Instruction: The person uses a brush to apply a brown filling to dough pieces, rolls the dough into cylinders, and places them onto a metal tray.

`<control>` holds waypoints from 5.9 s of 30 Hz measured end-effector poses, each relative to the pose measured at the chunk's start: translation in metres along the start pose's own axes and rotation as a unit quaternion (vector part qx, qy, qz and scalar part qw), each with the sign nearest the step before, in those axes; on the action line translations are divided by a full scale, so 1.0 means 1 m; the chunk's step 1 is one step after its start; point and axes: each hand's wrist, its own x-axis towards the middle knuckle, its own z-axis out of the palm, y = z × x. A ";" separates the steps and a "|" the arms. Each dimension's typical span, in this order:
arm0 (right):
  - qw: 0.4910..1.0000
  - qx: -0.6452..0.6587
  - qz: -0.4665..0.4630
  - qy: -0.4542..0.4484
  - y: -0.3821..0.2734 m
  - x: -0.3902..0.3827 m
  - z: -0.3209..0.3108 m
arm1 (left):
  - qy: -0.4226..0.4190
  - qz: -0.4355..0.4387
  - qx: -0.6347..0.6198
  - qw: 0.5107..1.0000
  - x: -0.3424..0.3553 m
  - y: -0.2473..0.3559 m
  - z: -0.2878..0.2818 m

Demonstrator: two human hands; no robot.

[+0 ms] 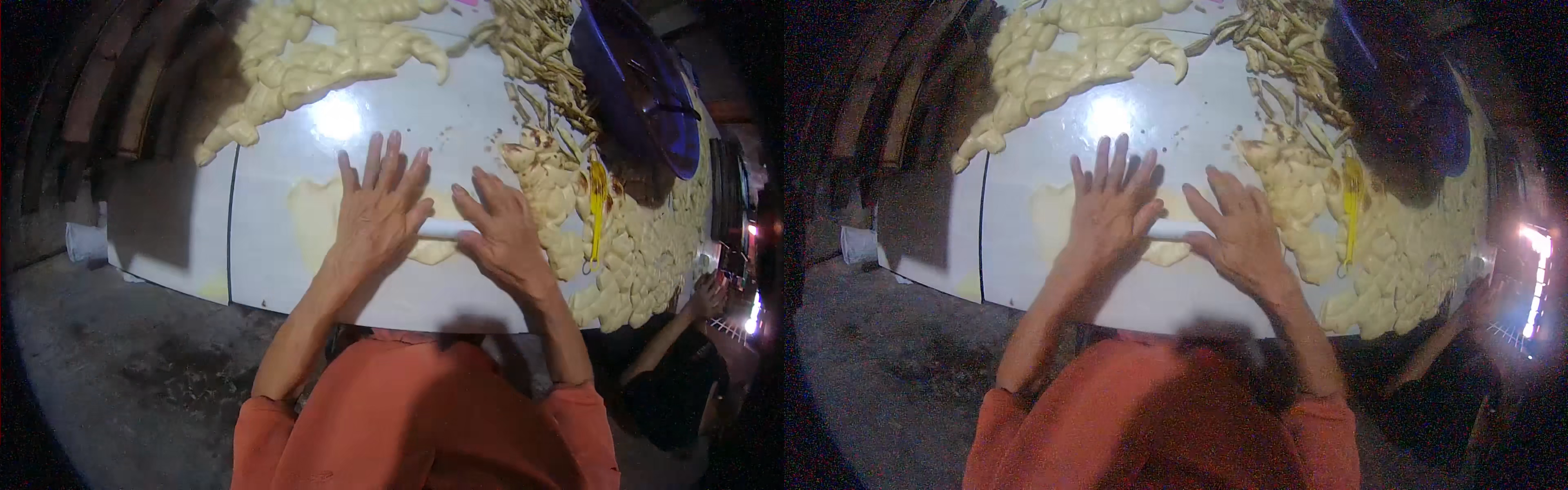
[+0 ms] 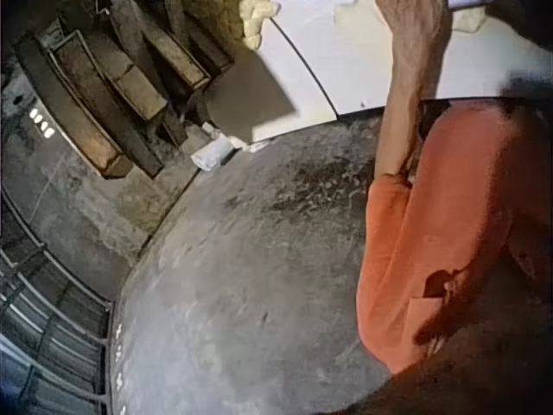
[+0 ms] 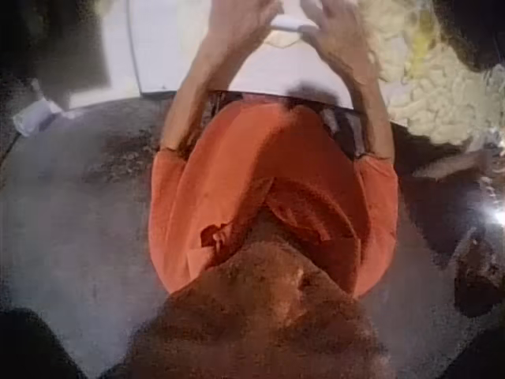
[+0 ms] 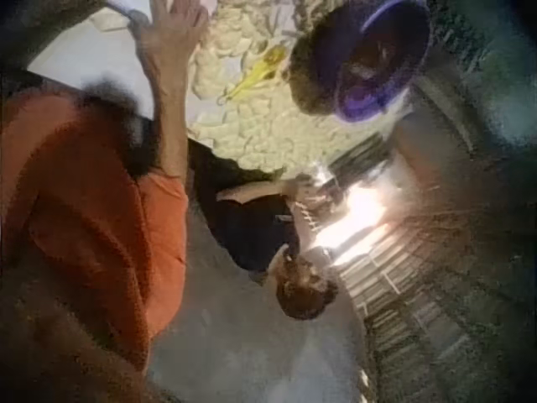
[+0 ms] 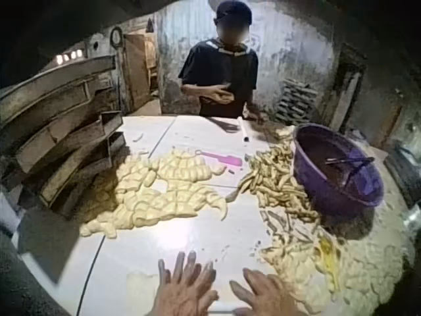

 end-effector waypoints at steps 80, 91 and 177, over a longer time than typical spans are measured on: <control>0.887 0.021 0.417 0.198 0.118 -0.112 -0.100 | -0.097 0.060 -0.030 0.993 -0.125 0.057 0.014; 0.950 -0.110 0.290 0.038 0.299 0.015 -0.189 | -0.014 0.096 -0.061 0.993 -0.134 0.061 0.014; 0.978 0.054 0.198 0.037 -0.040 -0.075 -0.034 | 0.091 0.049 -0.132 0.986 -0.130 0.056 0.013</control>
